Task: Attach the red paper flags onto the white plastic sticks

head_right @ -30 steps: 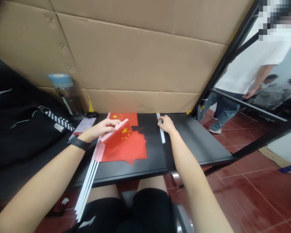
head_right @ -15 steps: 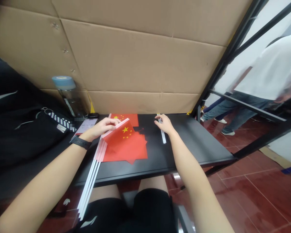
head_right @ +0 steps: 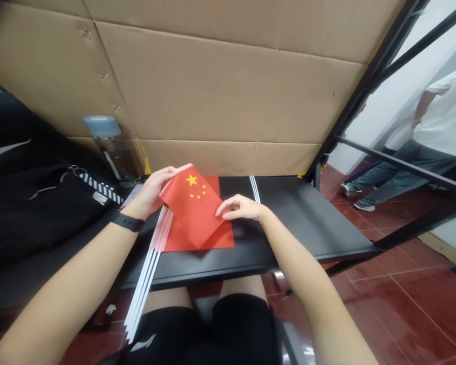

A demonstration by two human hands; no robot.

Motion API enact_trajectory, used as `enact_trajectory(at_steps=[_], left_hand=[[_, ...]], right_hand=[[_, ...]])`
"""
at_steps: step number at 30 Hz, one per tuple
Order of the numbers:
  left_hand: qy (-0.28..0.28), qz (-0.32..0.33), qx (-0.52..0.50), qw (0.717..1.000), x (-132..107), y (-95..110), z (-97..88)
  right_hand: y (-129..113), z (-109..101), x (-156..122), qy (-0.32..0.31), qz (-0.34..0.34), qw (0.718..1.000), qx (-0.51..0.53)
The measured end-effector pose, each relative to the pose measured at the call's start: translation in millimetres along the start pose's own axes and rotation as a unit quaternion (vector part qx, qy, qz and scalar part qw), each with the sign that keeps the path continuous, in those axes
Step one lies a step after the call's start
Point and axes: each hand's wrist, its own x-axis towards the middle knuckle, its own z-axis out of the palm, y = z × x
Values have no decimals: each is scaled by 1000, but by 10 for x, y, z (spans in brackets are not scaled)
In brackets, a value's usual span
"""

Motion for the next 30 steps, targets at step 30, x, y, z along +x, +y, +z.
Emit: enact_trajectory(at_steps=[30], left_hand=[[-9,-94,642,761,144,-693,-535]], right_hand=[[291,-479,1418,351,103,905,-215]])
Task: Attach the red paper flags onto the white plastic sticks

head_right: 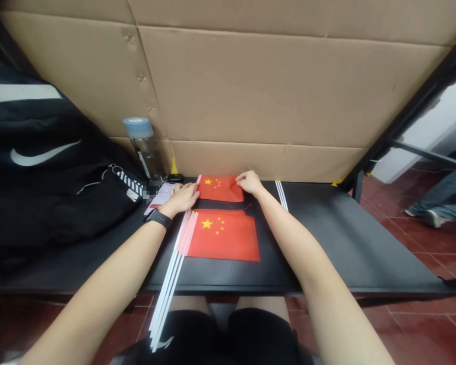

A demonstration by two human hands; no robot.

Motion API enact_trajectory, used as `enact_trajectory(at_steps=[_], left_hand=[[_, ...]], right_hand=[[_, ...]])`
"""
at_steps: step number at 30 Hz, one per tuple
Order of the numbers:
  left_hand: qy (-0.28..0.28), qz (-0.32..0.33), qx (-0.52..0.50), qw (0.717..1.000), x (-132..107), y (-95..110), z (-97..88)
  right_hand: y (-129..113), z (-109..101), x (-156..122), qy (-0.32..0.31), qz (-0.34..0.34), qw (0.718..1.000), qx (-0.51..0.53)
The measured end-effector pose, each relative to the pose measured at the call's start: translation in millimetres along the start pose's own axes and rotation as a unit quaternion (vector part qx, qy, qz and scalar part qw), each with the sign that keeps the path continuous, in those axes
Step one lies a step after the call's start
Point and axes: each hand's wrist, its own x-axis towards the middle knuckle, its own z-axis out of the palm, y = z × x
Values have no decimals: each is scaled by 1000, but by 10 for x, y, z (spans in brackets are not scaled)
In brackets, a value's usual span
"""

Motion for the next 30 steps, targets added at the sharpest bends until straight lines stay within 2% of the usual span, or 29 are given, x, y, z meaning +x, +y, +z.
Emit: enact_trajectory(at_steps=[8,11,13,16,18,22,25,28,30], left_hand=[[-8,28,42,999,-89,60,-45],[1,33,61,998,-116,101,-52],[9,36,71,997,-126,119,-49],[15,41,80,996,-145,142,-38],[17,40,85,995,-170,166,-32],[44,51,90,994,-251,262,-62],[77,56,78,992,-306,344,-193],[120,67,50,989,-372,380,-453],[120,88,17,989,-466,362,-636]], right_hand=[[-33,-5,14,-16,-33,994,-107],[-72,-2,-57,-1,-88,979,-184],[-110,20,-134,-31,-147,954,-259],[-171,74,-248,-129,-188,921,-315],[-203,102,-309,-167,-182,918,-311],[-236,118,-436,-155,-174,924,-303],[-271,131,-569,-162,-195,920,-298],[-368,156,-694,-182,-197,913,-307],[-470,158,-772,-162,-196,914,-316]])
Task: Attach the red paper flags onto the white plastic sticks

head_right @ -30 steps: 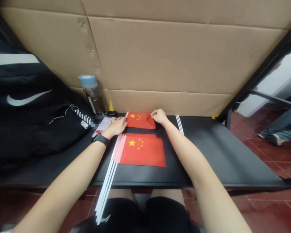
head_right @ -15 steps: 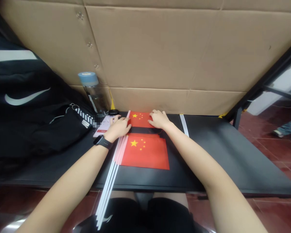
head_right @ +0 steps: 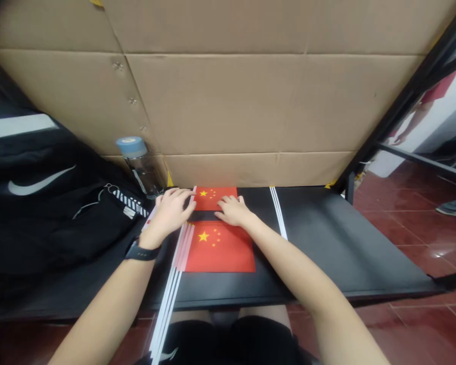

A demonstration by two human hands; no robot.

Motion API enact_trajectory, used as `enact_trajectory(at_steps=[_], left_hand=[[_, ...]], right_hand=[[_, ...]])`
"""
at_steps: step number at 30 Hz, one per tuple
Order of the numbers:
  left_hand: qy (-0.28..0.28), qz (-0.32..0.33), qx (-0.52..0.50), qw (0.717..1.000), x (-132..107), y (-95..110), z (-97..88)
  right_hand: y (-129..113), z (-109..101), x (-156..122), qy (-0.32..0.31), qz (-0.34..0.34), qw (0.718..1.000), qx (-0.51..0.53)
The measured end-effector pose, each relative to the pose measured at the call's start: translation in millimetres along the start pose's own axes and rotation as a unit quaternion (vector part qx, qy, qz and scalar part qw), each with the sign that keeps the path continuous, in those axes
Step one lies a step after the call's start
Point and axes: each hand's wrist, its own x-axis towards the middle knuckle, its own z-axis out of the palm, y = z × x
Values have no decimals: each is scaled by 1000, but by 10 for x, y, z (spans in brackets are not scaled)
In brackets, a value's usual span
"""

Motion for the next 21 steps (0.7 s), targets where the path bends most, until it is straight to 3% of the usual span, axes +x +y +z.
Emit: enact_trajectory(at_steps=[3,5,9,12,16,21], left_hand=[[5,1,-76,997,-247,-33,-188],[-12,-8,-82,997,-518,-34,-197],[-57,-9,-75,996,-1085,15,-40],[-74,-25,-85,993,-1360,36,89],[-79,-38,-101,991,-1474,33,175],[-75,-28,-86,993,-1434,36,194]], right_hand=[[-176,-83,-111,51,-39,998,20],[-286,-89,-215,59,-86,993,50],[-448,50,-325,36,-170,984,47],[-506,154,-226,27,-238,971,2],[-529,166,1,11,-305,950,-62],[-574,136,141,26,-322,938,-127]])
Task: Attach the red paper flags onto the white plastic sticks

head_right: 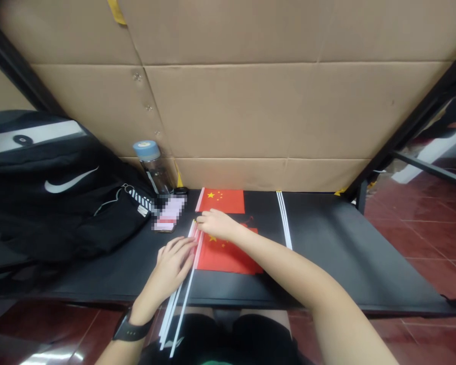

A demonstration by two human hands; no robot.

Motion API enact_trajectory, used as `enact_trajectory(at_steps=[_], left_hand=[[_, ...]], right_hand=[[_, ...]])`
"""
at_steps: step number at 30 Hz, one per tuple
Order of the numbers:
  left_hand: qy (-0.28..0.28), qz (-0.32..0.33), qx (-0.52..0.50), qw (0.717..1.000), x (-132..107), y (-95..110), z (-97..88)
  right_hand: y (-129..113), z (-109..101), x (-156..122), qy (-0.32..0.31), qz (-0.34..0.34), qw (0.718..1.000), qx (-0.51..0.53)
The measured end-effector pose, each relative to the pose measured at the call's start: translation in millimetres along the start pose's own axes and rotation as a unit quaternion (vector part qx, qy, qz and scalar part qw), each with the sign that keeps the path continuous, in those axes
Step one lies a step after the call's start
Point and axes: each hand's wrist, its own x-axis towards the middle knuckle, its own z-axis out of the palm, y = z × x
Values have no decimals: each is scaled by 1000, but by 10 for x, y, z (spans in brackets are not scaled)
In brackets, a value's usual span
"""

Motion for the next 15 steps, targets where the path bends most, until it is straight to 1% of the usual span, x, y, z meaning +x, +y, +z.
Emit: enact_trajectory(at_steps=[2,4,6,7,8,9,11,13,15], left_hand=[[9,1,9,1000,9,-11,15],[18,3,13,1000,3,-33,40],[24,4,13,1000,-15,-63,67],[25,3,11,1000,-26,-79,76],[28,1,8,1000,-36,-92,80],[32,-3,3,999,-41,-101,76],[42,-10,-19,999,-22,-95,35],[39,-6,-61,997,68,-33,-49],[6,18,-111,994,252,104,-158]], right_hand=[[7,-25,19,-6,-1,1000,0],[46,-75,10,-20,8,999,28],[130,-151,-47,-31,22,994,102],[185,-197,-98,-30,30,986,162],[245,-243,-166,-23,38,971,235],[304,-287,-250,-9,47,948,314],[404,-356,-453,27,74,885,460],[460,-384,-671,69,117,817,560],[470,-370,-858,111,170,757,622]])
